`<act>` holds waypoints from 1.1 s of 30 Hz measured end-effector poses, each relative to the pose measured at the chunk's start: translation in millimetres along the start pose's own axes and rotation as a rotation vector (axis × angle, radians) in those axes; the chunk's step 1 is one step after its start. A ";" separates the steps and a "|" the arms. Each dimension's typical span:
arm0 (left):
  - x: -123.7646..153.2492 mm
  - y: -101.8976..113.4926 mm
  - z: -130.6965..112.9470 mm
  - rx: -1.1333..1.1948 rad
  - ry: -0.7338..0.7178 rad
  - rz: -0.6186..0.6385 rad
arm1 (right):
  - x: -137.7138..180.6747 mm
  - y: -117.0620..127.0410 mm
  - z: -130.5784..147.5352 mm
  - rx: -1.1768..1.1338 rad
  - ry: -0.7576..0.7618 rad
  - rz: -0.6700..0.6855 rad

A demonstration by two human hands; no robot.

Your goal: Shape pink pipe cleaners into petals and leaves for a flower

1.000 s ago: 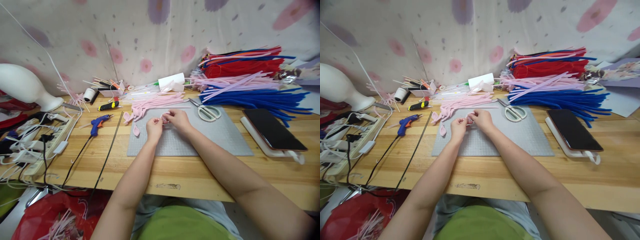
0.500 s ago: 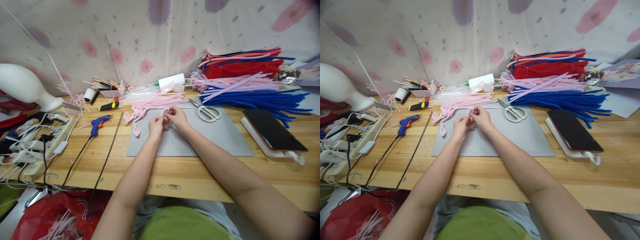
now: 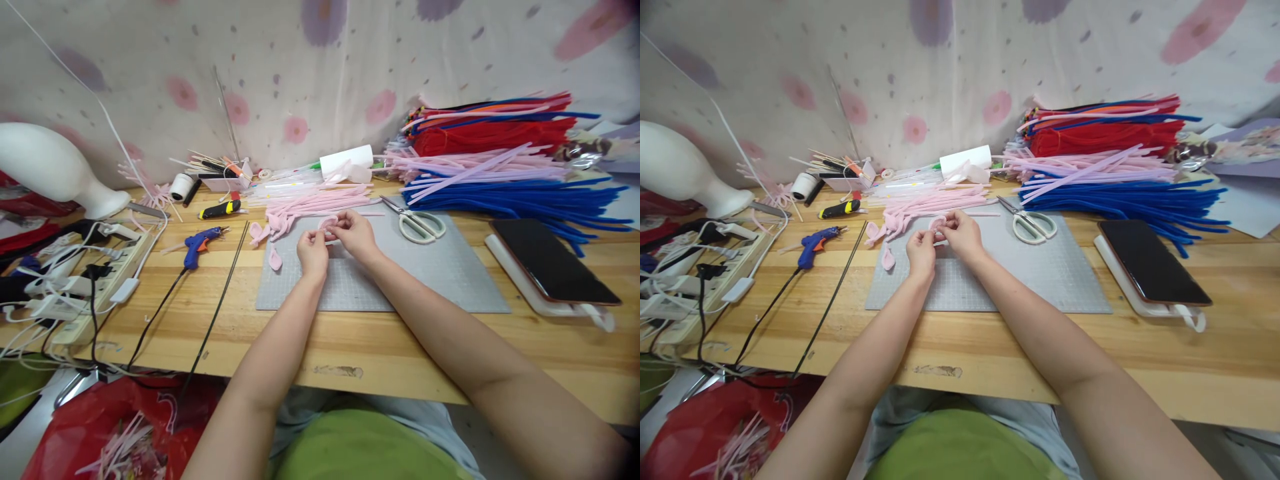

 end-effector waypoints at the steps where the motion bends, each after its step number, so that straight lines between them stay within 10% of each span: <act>1: -0.3 0.8 -1.1 -0.015 -0.012 -0.005 | 1.5 0.2 1.3 0.005 0.013 -0.013; 19: 1.0 -1.4 0.5 0.051 0.038 0.006 | 4.0 -0.8 7.0 -0.168 -0.026 0.030; 28: 9.7 -4.0 -4.4 -0.066 0.247 0.435 | 3.5 6.4 -3.1 -0.238 -0.202 0.337; 33: 7.3 -3.3 -5.1 -0.058 0.191 0.445 | 4.9 5.7 -5.7 -0.339 -0.226 0.356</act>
Point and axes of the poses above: each hand's wrist, its own x-axis away from the middle knuckle, its own y-axis out of the back of the hand, z = x × y, the point moved 6 cm from there along -x, towards the middle knuckle, and after that the axes turned 7 degrees about x, right-handed, at the moved point
